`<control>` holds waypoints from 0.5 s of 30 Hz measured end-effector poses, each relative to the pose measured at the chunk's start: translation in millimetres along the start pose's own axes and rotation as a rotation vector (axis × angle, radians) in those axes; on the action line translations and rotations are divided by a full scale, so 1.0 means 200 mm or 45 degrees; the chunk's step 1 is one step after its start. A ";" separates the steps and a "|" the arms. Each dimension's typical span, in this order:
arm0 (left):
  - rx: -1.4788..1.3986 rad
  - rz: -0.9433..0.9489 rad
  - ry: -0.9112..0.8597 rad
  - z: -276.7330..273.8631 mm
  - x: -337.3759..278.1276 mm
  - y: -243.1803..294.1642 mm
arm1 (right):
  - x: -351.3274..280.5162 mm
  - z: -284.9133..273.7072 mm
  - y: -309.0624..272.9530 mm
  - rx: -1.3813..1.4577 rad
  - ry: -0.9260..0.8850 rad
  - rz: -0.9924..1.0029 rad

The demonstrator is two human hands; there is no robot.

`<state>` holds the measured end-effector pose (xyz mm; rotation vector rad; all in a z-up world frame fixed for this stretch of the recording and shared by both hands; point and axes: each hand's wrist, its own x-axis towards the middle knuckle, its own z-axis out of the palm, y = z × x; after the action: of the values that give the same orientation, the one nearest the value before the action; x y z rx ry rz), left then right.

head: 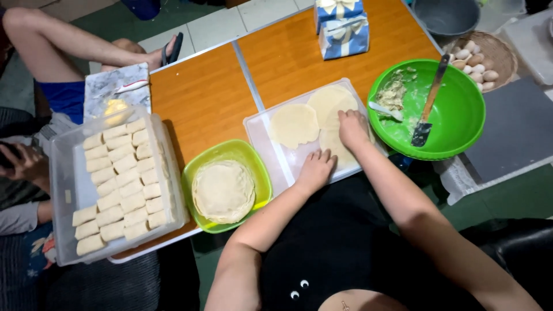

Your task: Preparing spring rolls by placing filling onto dough wrappers and folding them into shape.

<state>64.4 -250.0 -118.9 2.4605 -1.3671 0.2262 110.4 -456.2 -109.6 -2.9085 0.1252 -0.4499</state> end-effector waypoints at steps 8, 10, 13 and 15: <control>-0.032 -0.065 -0.119 -0.02 -0.04 0.02 | 0.05 -0.01 0.04 0.115 0.036 0.074; -0.024 -0.077 -0.131 -0.03 -0.04 0.03 | 0.08 0.00 0.06 0.125 0.052 0.077; -0.037 -0.091 -0.140 -0.01 -0.04 0.03 | 0.12 0.08 0.11 0.099 -0.208 0.265; 0.014 -0.111 -0.136 0.05 -0.05 0.02 | 0.13 0.12 0.12 0.167 -0.178 0.356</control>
<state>55.9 -246.7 -130.8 2.5674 -1.2995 0.0833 141.3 -477.8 -129.9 -2.7254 0.4563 -0.1988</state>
